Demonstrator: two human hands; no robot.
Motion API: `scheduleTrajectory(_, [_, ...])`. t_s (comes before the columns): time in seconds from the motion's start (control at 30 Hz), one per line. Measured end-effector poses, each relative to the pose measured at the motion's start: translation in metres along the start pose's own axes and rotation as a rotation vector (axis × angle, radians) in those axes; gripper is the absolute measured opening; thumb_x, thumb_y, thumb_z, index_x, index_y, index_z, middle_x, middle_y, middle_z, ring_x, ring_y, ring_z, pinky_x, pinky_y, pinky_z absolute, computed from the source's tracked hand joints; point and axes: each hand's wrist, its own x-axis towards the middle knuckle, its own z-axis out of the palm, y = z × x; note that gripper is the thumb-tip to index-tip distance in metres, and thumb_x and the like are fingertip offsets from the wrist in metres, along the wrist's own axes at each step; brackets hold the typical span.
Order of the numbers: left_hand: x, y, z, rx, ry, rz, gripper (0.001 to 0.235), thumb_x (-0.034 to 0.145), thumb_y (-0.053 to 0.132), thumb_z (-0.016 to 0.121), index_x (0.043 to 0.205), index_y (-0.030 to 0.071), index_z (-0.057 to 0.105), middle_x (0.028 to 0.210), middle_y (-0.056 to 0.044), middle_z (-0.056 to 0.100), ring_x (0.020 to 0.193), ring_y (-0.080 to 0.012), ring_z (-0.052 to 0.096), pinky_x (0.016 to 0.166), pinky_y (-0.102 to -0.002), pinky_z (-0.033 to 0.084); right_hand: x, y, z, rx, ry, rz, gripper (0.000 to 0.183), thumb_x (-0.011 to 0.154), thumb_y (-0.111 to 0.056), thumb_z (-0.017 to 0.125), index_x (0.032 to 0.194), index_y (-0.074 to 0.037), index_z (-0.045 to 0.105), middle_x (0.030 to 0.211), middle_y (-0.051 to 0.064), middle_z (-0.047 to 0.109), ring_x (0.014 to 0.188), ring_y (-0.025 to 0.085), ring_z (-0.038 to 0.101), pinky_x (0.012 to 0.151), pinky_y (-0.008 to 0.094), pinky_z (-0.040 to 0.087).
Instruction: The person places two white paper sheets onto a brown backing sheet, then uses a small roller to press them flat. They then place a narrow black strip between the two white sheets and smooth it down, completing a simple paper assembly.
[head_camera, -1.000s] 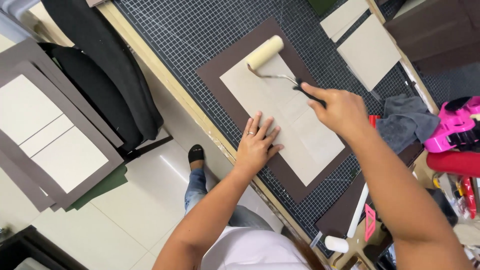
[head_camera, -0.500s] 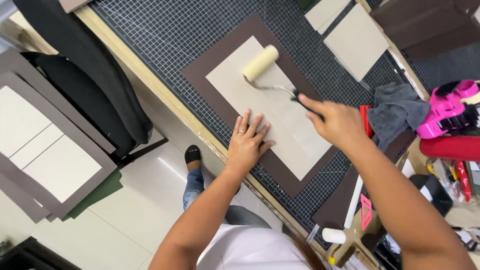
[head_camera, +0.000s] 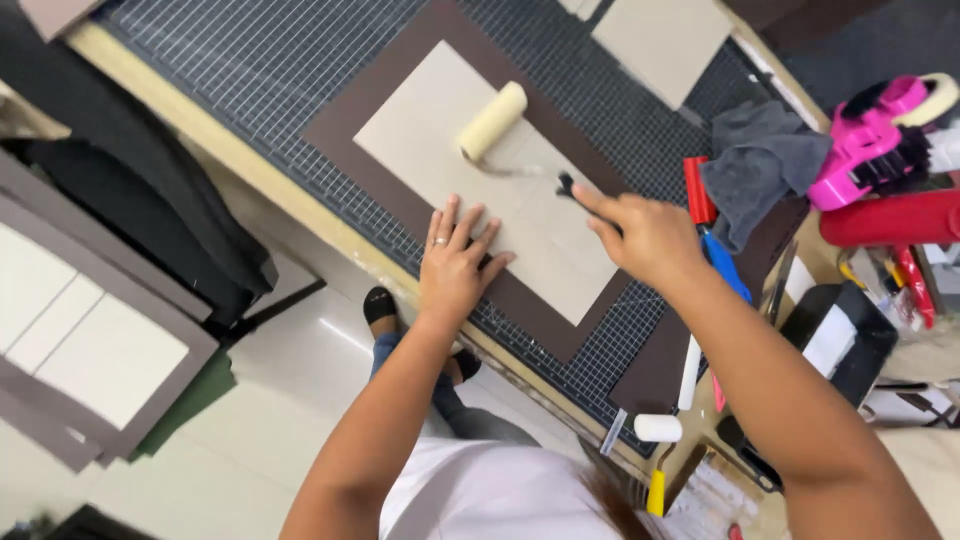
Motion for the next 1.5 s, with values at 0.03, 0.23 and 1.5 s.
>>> scheduleTrajectory(0.03, [0.001, 0.0, 0.003, -0.005, 0.003, 0.02, 0.05, 0.083, 0.052, 0.082, 0.124, 0.023, 0.077, 0.137, -0.003, 0.067, 0.147, -0.0347, 0.043, 0.125, -0.047, 0.028, -0.028, 0.013, -0.002, -0.004, 0.014, 0.015, 0.035, 0.099, -0.041, 0.062, 0.131, -0.039, 0.074, 0.08, 0.007, 0.073, 0.077, 0.036, 0.074, 0.071, 0.048, 0.059])
scheduleTrajectory(0.23, [-0.002, 0.0, 0.0, -0.012, 0.004, 0.027, 0.053, 0.082, 0.053, 0.083, 0.126, 0.024, 0.076, 0.137, -0.003, 0.066, 0.147, -0.0343, 0.043, 0.126, -0.047, 0.027, -0.161, 0.059, -0.017, -0.127, -0.256, 0.273, 0.043, 0.095, -0.05, 0.055, 0.136, -0.061, 0.061, 0.083, 0.001, 0.075, 0.081, 0.029, 0.076, 0.076, 0.042, 0.061])
scheduleTrajectory(1.5, [0.002, -0.001, -0.01, -0.027, 0.03, 0.184, 0.04, 0.09, 0.042, 0.086, 0.119, 0.015, 0.08, 0.137, -0.011, 0.066, 0.141, -0.0448, 0.048, 0.111, -0.066, 0.042, -0.233, 0.106, -0.009, -0.121, -0.297, 0.346, 0.049, 0.098, -0.049, 0.053, 0.145, -0.064, 0.05, 0.082, -0.014, 0.061, 0.062, 0.017, 0.065, 0.05, 0.036, 0.053])
